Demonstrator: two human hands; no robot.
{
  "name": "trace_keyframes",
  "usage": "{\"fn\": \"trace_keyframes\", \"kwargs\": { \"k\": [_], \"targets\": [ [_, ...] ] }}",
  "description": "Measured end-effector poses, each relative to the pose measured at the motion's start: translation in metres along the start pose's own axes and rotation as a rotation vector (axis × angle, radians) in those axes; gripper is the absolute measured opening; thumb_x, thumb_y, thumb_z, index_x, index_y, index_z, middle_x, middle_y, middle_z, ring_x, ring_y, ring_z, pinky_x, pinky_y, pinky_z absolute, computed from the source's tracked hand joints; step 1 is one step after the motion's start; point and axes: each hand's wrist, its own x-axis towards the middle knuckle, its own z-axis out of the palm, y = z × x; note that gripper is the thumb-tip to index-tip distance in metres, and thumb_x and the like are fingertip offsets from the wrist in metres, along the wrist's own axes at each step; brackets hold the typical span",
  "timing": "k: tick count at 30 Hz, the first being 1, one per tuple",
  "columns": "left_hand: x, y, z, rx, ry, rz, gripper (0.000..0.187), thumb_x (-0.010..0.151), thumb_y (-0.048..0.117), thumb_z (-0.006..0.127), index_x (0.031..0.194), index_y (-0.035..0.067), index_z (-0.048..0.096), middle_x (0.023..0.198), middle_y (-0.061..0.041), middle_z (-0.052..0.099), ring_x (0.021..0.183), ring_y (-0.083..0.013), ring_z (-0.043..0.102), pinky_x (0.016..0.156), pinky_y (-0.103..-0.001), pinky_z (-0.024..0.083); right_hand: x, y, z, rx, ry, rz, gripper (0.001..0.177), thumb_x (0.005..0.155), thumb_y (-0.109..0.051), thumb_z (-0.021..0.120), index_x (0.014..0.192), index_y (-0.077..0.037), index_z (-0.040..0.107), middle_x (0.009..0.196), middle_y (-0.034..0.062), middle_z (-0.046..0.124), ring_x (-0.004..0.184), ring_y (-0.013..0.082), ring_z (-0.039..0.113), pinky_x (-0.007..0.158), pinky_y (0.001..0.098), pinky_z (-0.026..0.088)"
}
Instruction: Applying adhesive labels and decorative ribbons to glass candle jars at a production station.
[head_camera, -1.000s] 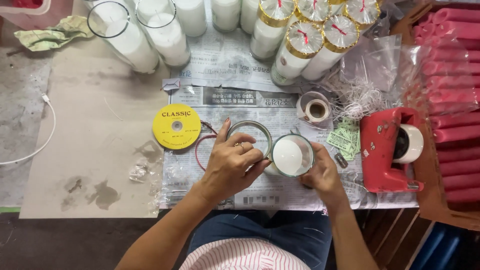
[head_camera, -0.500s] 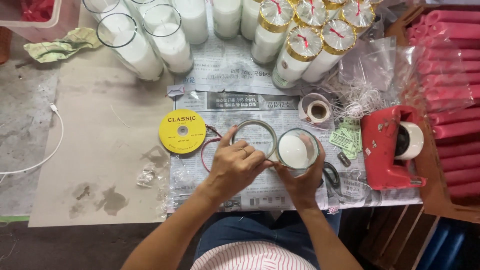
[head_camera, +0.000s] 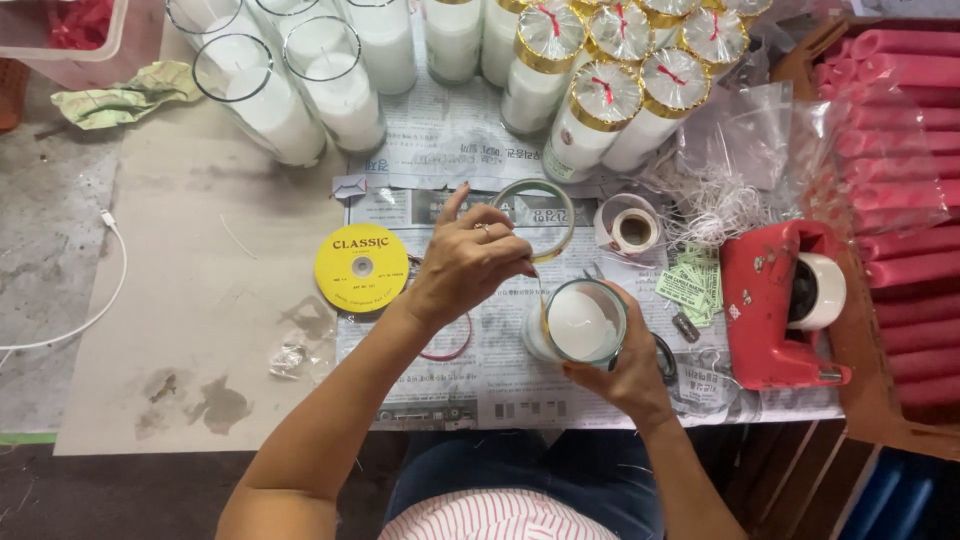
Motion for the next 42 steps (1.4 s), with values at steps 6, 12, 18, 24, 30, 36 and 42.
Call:
{"fn": "trace_keyframes", "kwargs": {
  "k": [6,12,18,24,30,36,42],
  "targets": [
    [-0.001,0.01,0.007,-0.067,-0.034,-0.06,0.018,0.083,0.039,0.082,0.087,0.023,0.073,0.073,0.007,0.067,0.093,-0.0141,0.066,0.117,-0.055,0.029,0.014,-0.001,-0.017,0.028,-0.13,-0.062,0.105,0.052,-0.026,0.098,0.142,0.002,0.051,0.137,0.0216,0.056,0.119,0.0347,0.062,0.099,0.0507,0.049],
    [0.0,0.019,-0.016,-0.062,-0.122,-0.064,0.015,0.086,0.038,0.079,0.087,0.024,0.073,0.074,0.007,0.067,0.097,-0.0155,0.066,0.118,-0.056,0.028,0.028,0.006,-0.03,0.255,-0.358,0.069,0.112,0.056,-0.014,0.098,0.152,0.0,0.043,0.14,0.0198,0.06,0.133,0.028,0.054,0.114,0.0483,0.036],
    [-0.007,0.033,-0.037,-0.05,-0.178,-0.109,0.014,0.087,0.034,0.08,0.086,0.022,0.073,0.073,0.004,0.066,0.097,-0.0183,0.066,0.117,-0.059,0.028,0.039,-0.008,-0.036,0.254,-0.484,0.069,0.119,0.057,-0.015,0.096,0.158,-0.003,0.034,0.16,0.0215,0.043,0.148,0.0314,0.036,0.119,0.0503,0.025],
    [-0.008,0.035,-0.032,-0.047,-0.155,-0.113,0.014,0.087,0.034,0.08,0.084,0.022,0.072,0.071,0.004,0.066,0.096,-0.0176,0.067,0.116,-0.06,0.03,-0.011,-0.02,0.007,0.008,0.029,0.074,0.12,0.06,-0.017,0.098,0.159,0.001,0.032,0.148,0.0246,0.048,0.14,0.0347,0.047,0.117,0.0439,0.035],
    [-0.017,0.079,-0.035,0.056,-0.098,-0.105,0.024,0.09,0.037,0.076,0.076,0.019,0.067,0.068,0.001,0.063,0.098,-0.0224,0.065,0.116,-0.064,0.027,0.026,0.027,-0.032,0.444,-0.312,0.119,0.108,0.056,0.003,0.093,0.151,0.002,0.041,0.142,0.02,0.061,0.124,0.0215,0.06,0.103,0.0392,0.049],
    [-0.022,0.104,-0.026,0.14,0.03,-0.172,0.027,0.094,0.033,0.068,0.074,0.017,0.061,0.064,0.0,0.055,0.094,-0.0222,0.067,0.114,-0.066,0.03,0.017,0.013,-0.024,0.391,-0.243,0.078,0.121,0.057,-0.006,0.095,0.159,0.002,0.03,0.157,0.0243,0.044,0.144,0.0302,0.042,0.116,0.0455,0.035],
    [-0.021,0.103,-0.026,0.141,0.039,-0.151,0.025,0.091,0.03,0.071,0.073,0.016,0.061,0.063,-0.001,0.055,0.087,-0.0212,0.067,0.113,-0.064,0.034,-0.013,-0.038,0.049,0.014,0.312,0.188,0.117,0.068,-0.009,0.093,0.16,-0.003,0.02,0.148,0.0243,0.047,0.143,0.0353,0.043,0.125,0.0495,0.03]
  ]
}}
